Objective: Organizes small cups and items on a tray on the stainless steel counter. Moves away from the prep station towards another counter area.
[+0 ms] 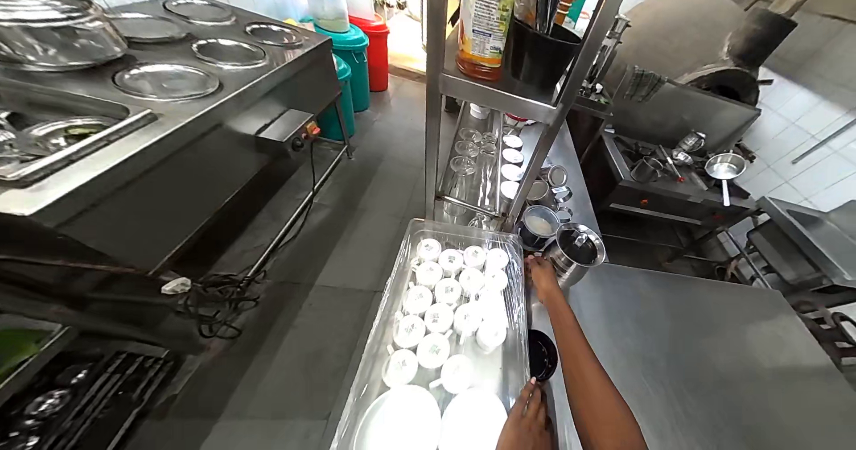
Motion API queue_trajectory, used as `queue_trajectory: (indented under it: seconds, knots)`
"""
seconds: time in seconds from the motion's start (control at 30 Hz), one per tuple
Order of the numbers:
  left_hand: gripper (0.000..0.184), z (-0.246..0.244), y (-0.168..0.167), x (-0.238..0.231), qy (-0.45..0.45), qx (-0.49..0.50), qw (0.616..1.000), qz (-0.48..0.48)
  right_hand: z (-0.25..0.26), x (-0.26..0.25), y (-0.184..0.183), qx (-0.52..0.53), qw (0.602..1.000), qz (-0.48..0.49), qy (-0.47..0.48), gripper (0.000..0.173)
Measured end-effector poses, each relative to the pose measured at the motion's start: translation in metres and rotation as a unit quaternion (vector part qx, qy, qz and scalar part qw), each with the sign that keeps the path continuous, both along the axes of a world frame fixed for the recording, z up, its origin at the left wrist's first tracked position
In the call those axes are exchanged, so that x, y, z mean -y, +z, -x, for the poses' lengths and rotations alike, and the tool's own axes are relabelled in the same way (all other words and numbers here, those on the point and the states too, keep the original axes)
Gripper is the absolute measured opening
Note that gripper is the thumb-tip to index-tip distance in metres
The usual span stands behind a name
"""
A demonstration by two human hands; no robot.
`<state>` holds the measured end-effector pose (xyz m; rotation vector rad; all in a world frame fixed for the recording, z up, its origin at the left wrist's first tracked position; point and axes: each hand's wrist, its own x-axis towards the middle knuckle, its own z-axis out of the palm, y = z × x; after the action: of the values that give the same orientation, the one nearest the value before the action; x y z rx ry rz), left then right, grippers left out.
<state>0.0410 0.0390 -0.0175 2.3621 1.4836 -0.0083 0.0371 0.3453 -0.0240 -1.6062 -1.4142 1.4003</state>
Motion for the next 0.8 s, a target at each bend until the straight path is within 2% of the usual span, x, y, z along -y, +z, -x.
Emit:
queue_trajectory:
  seconds: [0.1, 0.23, 0.37, 0.63, 0.8]
  knots:
    - [0.04, 0.0, -0.001, -0.001, -0.003, -0.007, 1.0, 0.006, -0.011, 0.034, 0.024, -0.01, 0.999, 0.042, 0.011, 0.038]
    - [0.042, 0.0, 0.002, -0.001, -0.006, -0.019, 1.0, 0.016, -0.022, 0.066, 0.025, 0.088, 0.995, -0.014, 0.045, 0.04]
    - [0.044, 0.001, 0.002, -0.001, -0.009, -0.026, 0.999, 0.016, -0.015, 0.08, 0.023, 0.18, 0.979, -0.093, 0.033, 0.034]
    - [0.048, 0.002, 0.003, 0.0, 0.003, -0.02, 1.0, 0.013, 0.006, 0.093, 0.041, 0.306, 0.945, -0.119, -0.013, 0.024]
    - [0.054, 0.001, -0.008, 0.002, 0.008, 0.01, 1.0, -0.003, 0.012, 0.099, 0.038, 0.311, 0.942, -0.127, -0.024, 0.022]
